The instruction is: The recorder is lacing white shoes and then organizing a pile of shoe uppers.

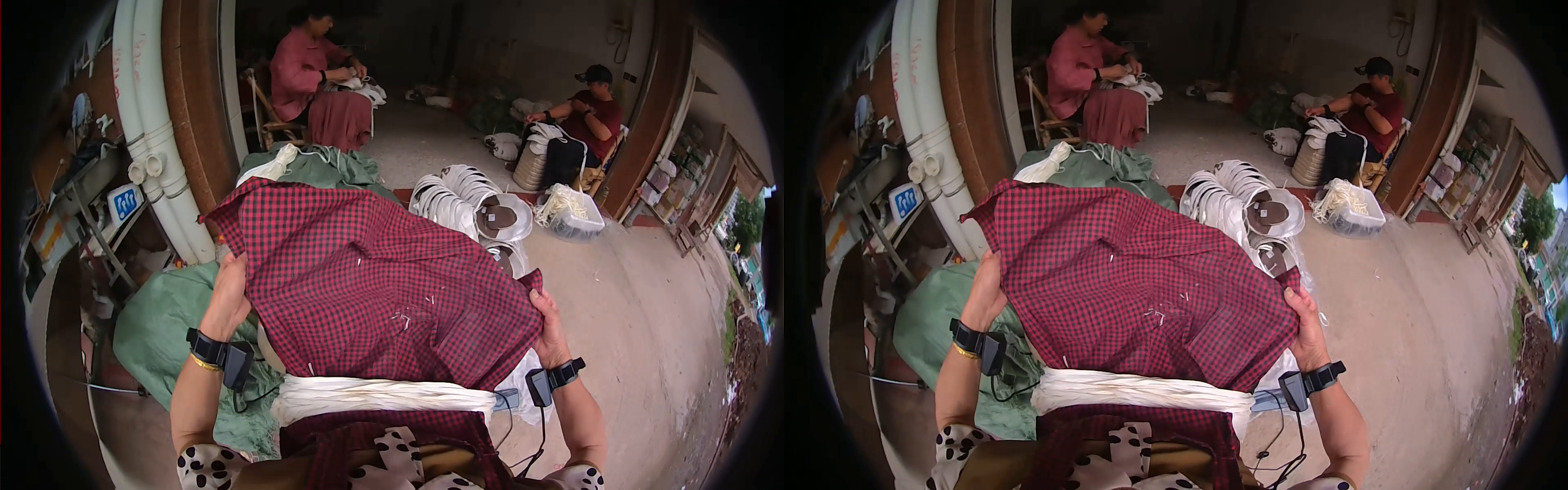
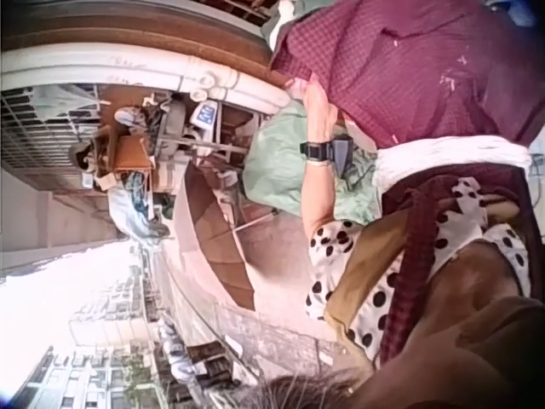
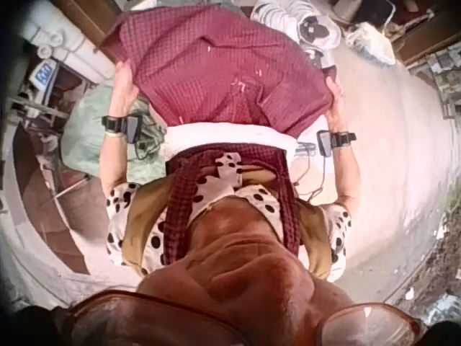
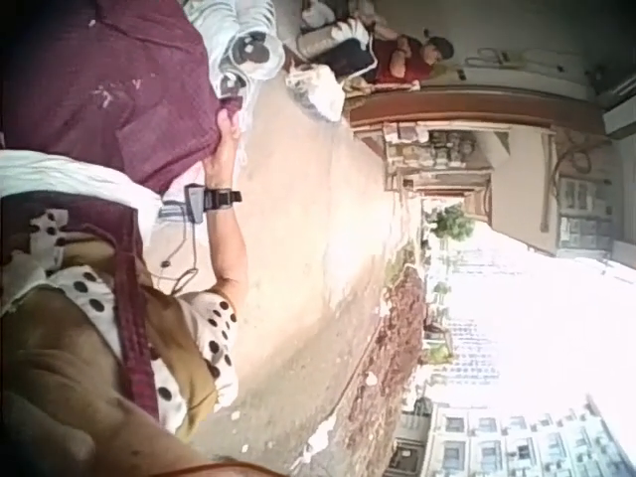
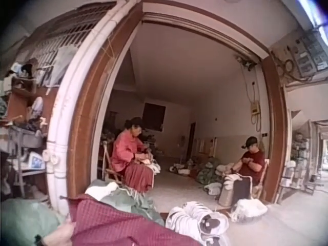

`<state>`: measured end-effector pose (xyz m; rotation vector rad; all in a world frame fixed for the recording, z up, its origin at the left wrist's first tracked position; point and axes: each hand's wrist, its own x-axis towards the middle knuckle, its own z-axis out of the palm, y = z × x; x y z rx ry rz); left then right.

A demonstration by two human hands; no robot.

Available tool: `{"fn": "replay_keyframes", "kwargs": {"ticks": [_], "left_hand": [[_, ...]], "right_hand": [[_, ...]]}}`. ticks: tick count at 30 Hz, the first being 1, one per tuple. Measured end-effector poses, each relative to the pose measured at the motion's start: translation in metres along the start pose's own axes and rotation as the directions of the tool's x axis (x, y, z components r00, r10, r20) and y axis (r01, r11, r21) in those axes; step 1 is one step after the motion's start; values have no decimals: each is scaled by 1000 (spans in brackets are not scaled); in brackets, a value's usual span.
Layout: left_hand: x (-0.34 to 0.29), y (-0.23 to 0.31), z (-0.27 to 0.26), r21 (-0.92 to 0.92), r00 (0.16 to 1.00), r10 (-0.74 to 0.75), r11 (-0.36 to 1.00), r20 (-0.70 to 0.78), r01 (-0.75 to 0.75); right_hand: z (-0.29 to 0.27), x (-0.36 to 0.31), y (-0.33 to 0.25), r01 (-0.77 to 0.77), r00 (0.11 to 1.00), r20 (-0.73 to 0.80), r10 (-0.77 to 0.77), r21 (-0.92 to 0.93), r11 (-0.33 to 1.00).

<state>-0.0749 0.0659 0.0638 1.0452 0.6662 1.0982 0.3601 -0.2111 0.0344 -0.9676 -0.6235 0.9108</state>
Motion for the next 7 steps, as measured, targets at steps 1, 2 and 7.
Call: {"fn": "replay_keyframes", "kwargs": {"ticks": [1, 2, 7], "left_hand": [[1, -3, -13, -13, 999, 16, 1000, -46, -17], [0, -7, -29, -37, 982, -11, 999, -189, 4], [-2, -54, -112, -35, 881, -207, 977, -425, 212]], "right_hand": [[-6, -4, 2, -1, 998, -57, 1, -15, 1000], [-15, -5, 9, 14, 996, -86, -17, -40, 999], [-96, 2, 61, -108, 971, -228, 67, -173, 979]]}}
